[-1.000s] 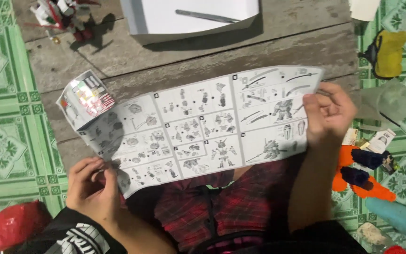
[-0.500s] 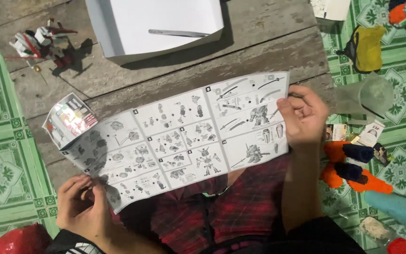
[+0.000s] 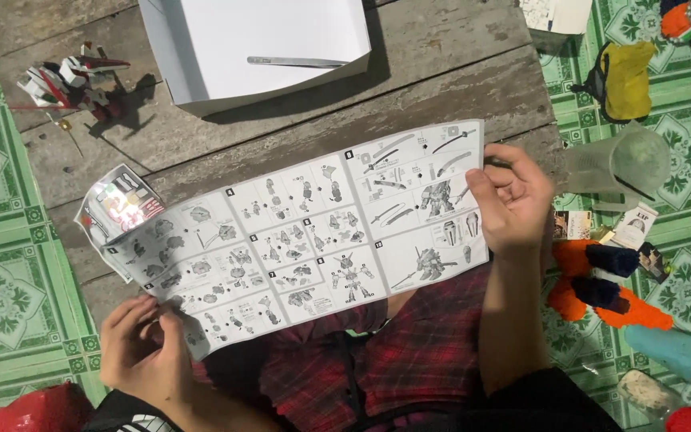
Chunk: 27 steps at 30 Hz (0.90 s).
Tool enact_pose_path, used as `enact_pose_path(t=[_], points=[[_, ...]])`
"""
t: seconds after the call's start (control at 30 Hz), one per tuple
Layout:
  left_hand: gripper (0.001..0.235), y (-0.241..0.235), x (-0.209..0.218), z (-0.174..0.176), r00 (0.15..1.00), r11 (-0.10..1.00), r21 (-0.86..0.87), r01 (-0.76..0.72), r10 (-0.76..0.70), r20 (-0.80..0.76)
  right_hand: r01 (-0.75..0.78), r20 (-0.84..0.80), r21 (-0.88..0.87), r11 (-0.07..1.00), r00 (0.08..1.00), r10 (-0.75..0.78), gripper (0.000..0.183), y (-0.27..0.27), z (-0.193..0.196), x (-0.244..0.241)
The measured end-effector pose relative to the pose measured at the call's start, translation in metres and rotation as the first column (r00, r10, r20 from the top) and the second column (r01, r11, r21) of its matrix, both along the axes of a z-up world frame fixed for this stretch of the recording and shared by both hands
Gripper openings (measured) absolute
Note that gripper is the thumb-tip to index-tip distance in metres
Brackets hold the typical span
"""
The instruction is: The person unfolds an instruction sheet and applies a decal to a small white plastic part using tweezers. They then attach the decorated part to a larger assembled action figure and place it on the table.
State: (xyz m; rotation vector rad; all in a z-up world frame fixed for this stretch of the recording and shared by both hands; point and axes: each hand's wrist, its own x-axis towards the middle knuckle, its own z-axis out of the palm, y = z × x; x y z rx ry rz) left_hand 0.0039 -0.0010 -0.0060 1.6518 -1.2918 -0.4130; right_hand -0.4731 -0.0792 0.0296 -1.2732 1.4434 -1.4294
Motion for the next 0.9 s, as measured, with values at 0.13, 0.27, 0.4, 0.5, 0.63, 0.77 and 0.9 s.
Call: enact_pose_path(t=[0.13, 0.27, 0.4, 0.5, 0.63, 0.77, 0.9], points=[[0.028, -0.003, -0.001, -0.002, 1.000, 0.998, -0.056, 0.018, -0.019, -0.006, 0.013, -0.019, 0.013, 1.000, 1.000, -0.013, 0.032, 0.000, 0.003, 0.001], [0.028, -0.004, -0.004, 0.002, 1.000, 1.000, -0.012, 0.008, -0.008, 0.024, 0.005, -0.023, 0.012, 1.000, 1.000, -0.005, 0.033, 0.000, 0.001, -0.002], [0.027, -0.012, -0.008, 0.010, 0.988, 0.998, -0.033, 0.055, -0.050, 0.145, -0.011, -0.021, -0.009, 1.000, 1.000, 0.010, 0.033, 0.000, -0.003, -0.005], [0.027, -0.015, -0.014, 0.034, 0.992, 0.994, 0.069, 0.080, -0.086, 0.094, 0.015, -0.098, -0.006, 1.000, 0.995, -0.016, 0.031, -0.001, 0.005, 0.000], [0.029, -0.017, -0.011, 0.041, 0.997, 0.993, 0.093, 0.077, -0.078, 0.012, 0.023, -0.123, -0.018, 1.000, 0.992, -0.025, 0.031, -0.001, -0.002, -0.005], [0.032, -0.018, 0.001, 0.040, 0.999, 0.990, 0.129, 0.050, -0.047, -0.024, 0.060, -0.130, 0.001, 0.998, 0.990, -0.059, 0.030, 0.001, -0.001, -0.005], [0.015, -0.041, 0.026, 0.025, 0.925, 0.996, -0.089, -0.019, 0.051, 0.376, 0.043, -0.131, -0.026, 0.999, 0.990, -0.046, 0.029, 0.000, -0.004, -0.007]])
